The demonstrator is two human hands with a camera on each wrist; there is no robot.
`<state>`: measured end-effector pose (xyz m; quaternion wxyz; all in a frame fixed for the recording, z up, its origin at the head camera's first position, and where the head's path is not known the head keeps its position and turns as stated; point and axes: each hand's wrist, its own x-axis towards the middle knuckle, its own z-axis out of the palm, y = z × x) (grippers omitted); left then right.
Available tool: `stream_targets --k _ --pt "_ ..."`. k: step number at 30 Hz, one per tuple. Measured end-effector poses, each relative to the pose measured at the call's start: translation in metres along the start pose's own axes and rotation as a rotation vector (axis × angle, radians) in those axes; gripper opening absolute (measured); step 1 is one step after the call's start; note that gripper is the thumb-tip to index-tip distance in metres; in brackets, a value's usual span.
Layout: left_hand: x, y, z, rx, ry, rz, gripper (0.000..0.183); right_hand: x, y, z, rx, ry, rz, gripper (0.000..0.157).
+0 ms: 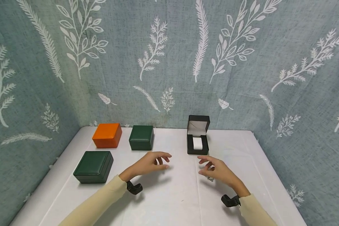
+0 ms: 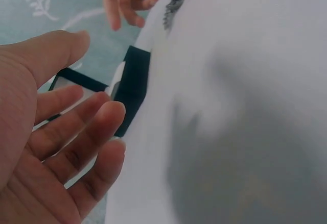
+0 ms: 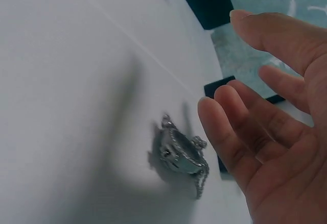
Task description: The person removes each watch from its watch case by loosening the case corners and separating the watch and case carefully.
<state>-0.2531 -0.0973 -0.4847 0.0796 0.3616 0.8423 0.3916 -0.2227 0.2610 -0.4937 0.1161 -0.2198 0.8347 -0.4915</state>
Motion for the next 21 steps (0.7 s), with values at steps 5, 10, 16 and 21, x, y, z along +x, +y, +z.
stream_targets --k 5,10,16,21 --pt "-0.015 0.0 0.002 -0.004 -0.009 -0.025 0.047 -0.004 0.001 0.006 0.028 -0.007 0.0 0.066" --pt "-0.024 -0.003 0.002 -0.02 0.002 -0.034 0.049 -0.006 0.003 0.011 0.043 -0.022 -0.002 0.066" --pt "-0.03 -0.005 -0.001 -0.005 0.027 -0.031 0.049 -0.005 0.007 0.015 0.05 -0.024 -0.024 0.065" --pt "-0.033 -0.003 -0.004 -0.014 0.031 -0.035 0.049 -0.004 0.007 0.019 0.069 -0.035 -0.027 0.065"
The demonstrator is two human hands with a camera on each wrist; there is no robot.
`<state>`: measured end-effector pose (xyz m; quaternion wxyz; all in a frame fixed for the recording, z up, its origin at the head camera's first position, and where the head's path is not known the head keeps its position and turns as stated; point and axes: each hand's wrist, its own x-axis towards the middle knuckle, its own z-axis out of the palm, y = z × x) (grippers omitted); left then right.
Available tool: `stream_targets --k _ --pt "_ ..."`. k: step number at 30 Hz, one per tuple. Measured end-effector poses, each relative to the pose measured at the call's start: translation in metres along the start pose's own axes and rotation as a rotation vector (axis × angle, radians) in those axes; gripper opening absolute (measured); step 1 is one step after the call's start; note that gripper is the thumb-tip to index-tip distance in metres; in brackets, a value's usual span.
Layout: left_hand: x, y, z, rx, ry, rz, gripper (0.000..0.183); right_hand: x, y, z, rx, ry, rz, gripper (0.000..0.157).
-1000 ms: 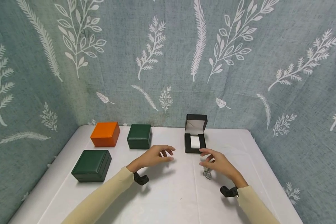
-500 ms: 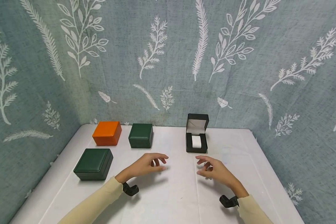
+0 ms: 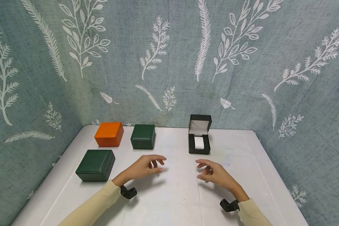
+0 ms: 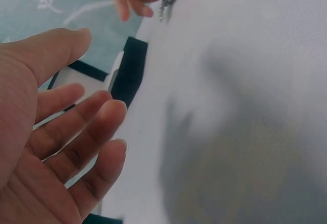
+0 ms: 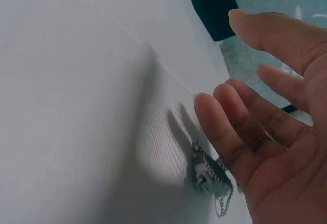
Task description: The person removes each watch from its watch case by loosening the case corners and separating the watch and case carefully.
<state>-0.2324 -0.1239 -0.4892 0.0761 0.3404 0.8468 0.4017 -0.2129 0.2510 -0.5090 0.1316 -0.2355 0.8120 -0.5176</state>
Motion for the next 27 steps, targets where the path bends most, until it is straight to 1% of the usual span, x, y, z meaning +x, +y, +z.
stream_targets --k 5,9,12,16,20,23,27 --pt "-0.007 0.002 -0.007 -0.001 0.021 0.003 0.044 0.0 -0.005 0.005 -0.002 -0.006 0.005 0.064" --pt "-0.015 0.005 -0.022 -0.003 0.067 0.007 0.042 0.003 -0.01 0.01 -0.001 -0.014 -0.011 0.064" --pt "-0.022 0.01 -0.039 -0.003 0.097 0.009 0.043 0.008 -0.011 0.015 0.002 -0.025 -0.039 0.064" --pt "-0.033 0.017 -0.065 0.011 0.132 0.017 0.044 0.017 -0.014 0.023 -0.001 -0.039 -0.075 0.064" --pt "-0.047 0.018 -0.091 0.043 0.187 0.018 0.045 0.028 -0.02 0.033 -0.017 -0.052 -0.102 0.064" --pt "-0.06 0.017 -0.11 0.059 0.244 -0.006 0.043 0.036 -0.026 0.042 -0.014 -0.06 -0.118 0.065" --pt "-0.081 0.012 -0.134 0.067 0.314 -0.098 0.038 0.047 -0.036 0.057 0.011 -0.077 -0.126 0.065"
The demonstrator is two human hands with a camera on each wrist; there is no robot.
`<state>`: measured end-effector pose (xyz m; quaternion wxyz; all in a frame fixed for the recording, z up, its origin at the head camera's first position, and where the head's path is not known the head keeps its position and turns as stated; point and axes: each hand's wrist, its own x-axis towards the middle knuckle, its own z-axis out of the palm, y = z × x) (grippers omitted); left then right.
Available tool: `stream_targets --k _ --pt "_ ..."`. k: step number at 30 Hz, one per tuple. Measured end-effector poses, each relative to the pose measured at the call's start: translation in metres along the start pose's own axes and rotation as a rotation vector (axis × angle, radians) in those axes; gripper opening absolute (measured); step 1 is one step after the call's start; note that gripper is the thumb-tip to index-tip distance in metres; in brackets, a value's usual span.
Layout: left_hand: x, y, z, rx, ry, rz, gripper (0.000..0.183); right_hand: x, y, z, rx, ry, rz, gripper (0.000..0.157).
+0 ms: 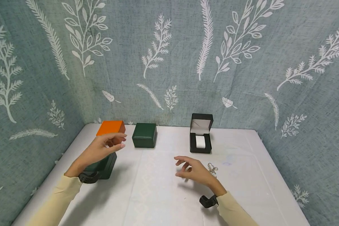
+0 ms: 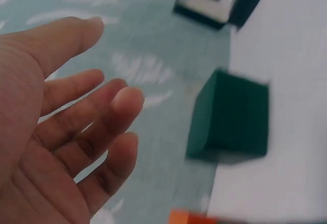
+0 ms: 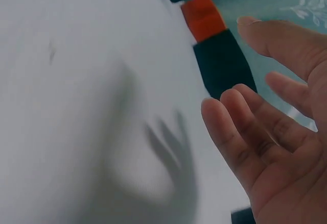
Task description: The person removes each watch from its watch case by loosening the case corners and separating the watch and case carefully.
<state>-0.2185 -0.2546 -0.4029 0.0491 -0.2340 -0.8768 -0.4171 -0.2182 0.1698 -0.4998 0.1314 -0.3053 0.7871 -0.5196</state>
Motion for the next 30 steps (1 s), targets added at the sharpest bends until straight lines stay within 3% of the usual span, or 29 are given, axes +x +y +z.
stream_targets --k 7,14,22,30 --pt "-0.023 -0.026 -0.04 0.075 0.091 -0.104 0.039 0.017 -0.009 0.021 0.013 -0.012 -0.009 0.063" --pt "-0.057 -0.065 -0.067 0.028 0.151 -0.24 0.042 0.033 -0.011 0.042 0.004 -0.021 -0.03 0.063" --pt "-0.081 -0.104 -0.073 -0.065 0.157 -0.31 0.045 0.053 -0.018 0.07 -0.009 -0.051 -0.015 0.065" --pt "-0.092 -0.129 -0.072 -0.138 0.172 -0.39 0.049 0.074 -0.03 0.1 -0.024 -0.044 -0.035 0.06"
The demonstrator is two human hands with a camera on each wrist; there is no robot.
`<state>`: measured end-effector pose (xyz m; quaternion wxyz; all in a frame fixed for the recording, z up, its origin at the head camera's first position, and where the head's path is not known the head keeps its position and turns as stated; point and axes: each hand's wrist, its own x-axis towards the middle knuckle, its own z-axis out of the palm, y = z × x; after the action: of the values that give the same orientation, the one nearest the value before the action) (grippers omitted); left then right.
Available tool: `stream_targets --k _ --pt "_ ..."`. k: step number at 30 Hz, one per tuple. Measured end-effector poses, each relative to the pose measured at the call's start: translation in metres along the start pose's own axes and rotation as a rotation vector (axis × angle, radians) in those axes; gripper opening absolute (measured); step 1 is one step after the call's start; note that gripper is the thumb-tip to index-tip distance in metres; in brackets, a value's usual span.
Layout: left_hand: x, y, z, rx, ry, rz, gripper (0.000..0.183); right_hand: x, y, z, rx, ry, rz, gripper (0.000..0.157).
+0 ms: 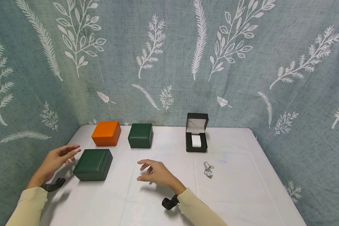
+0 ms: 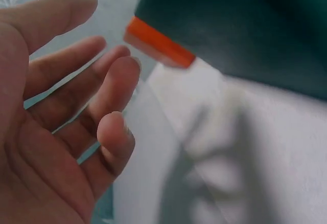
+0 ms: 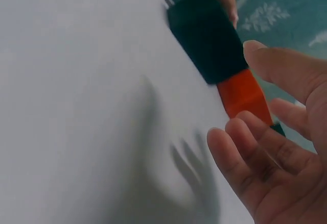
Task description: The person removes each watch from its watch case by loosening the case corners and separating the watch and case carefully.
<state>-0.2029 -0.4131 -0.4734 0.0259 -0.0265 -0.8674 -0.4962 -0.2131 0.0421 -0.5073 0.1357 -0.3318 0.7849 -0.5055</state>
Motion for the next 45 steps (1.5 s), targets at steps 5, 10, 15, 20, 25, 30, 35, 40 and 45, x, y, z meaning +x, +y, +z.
stream_targets --k 5,10,15,20,25,30,35,40,45 --pt "0.001 -0.012 0.002 -0.038 -0.053 -0.045 0.056 0.015 -0.01 0.02 -0.012 -0.013 -0.004 0.06" --pt "0.004 -0.018 0.005 -0.065 -0.087 -0.065 0.057 0.029 -0.012 0.041 -0.022 -0.023 0.011 0.06" --pt "0.006 -0.021 0.007 -0.086 -0.12 -0.108 0.061 0.039 -0.019 0.057 -0.04 -0.024 0.035 0.063" --pt "0.008 -0.027 0.008 -0.122 -0.155 -0.125 0.061 0.051 -0.026 0.071 -0.067 -0.024 0.04 0.068" --pt "0.009 -0.035 0.008 -0.192 -0.186 -0.109 0.056 0.061 -0.029 0.083 -0.118 -0.022 0.057 0.077" --pt "0.009 -0.036 0.008 -0.211 -0.203 -0.102 0.056 0.067 -0.033 0.093 -0.177 -0.036 0.054 0.085" --pt "0.011 -0.036 0.007 -0.187 -0.231 -0.109 0.06 0.073 -0.036 0.102 -0.254 -0.042 0.022 0.087" --pt "0.012 -0.035 0.007 -0.287 -0.272 -0.129 0.057 0.079 -0.039 0.109 -0.302 -0.033 0.002 0.087" --pt "0.011 -0.037 0.007 -0.36 -0.299 -0.141 0.053 0.083 -0.037 0.114 -0.337 0.005 0.004 0.084"
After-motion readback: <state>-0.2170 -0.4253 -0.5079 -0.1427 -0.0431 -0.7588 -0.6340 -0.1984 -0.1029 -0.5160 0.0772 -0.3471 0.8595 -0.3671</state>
